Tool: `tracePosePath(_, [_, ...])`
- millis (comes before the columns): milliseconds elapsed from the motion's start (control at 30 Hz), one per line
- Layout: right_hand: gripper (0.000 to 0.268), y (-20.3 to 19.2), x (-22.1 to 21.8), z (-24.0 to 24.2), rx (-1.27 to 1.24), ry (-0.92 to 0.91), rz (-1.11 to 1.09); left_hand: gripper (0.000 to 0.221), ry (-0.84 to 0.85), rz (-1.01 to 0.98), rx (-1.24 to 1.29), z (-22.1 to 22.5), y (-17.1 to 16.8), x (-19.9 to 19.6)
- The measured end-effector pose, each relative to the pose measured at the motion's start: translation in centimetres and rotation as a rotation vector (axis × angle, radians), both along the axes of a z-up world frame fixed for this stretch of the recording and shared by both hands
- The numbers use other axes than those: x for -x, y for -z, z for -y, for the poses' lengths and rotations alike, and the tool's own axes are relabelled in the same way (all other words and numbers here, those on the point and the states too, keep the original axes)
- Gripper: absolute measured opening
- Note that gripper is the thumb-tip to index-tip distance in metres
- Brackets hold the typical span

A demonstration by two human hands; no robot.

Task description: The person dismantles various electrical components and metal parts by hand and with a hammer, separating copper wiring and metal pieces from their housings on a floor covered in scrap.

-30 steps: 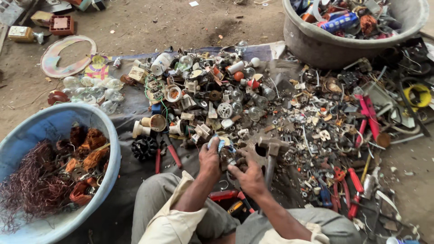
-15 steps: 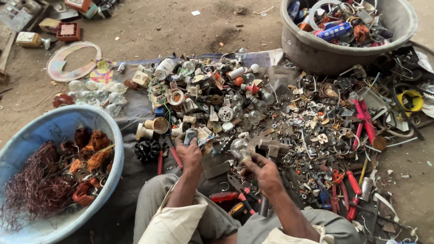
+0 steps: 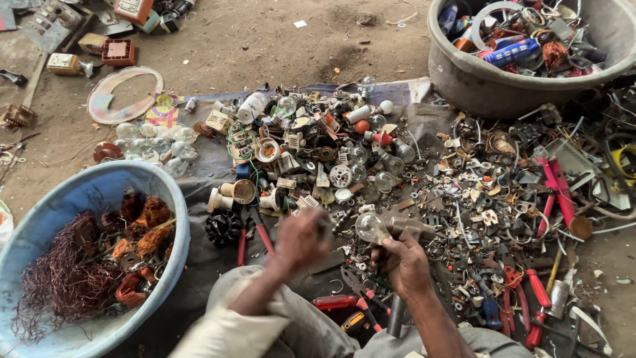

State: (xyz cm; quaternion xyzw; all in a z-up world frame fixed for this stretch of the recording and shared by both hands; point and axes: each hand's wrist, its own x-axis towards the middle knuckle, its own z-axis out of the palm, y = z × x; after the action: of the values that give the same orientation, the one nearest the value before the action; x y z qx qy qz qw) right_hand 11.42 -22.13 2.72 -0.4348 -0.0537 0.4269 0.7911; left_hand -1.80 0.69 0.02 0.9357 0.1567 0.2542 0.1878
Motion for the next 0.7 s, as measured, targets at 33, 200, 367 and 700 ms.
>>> tracePosePath(33, [0.024,0.1,-0.1,0.1,0.037,0.016,0.006,0.04,0.019,0.111,-0.368,-4.3,0.5,0.3])
tracePosePath(200, [0.022,0.3,0.0,-0.2,0.165,0.058,0.014,0.029,-0.315,-0.1,-0.836,-30.2,-5.4,1.7])
tracePosePath(367, [0.027,0.9,0.5,-0.9,0.329,-0.022,0.124,0.027,-0.606,-0.358,0.397,-29.4,-7.1,1.6])
tracePosePath(700, [0.036,0.0,1.1,0.1,0.63,-0.093,0.491,0.074,0.006,-0.227,0.909,4.5,-6.1,0.5])
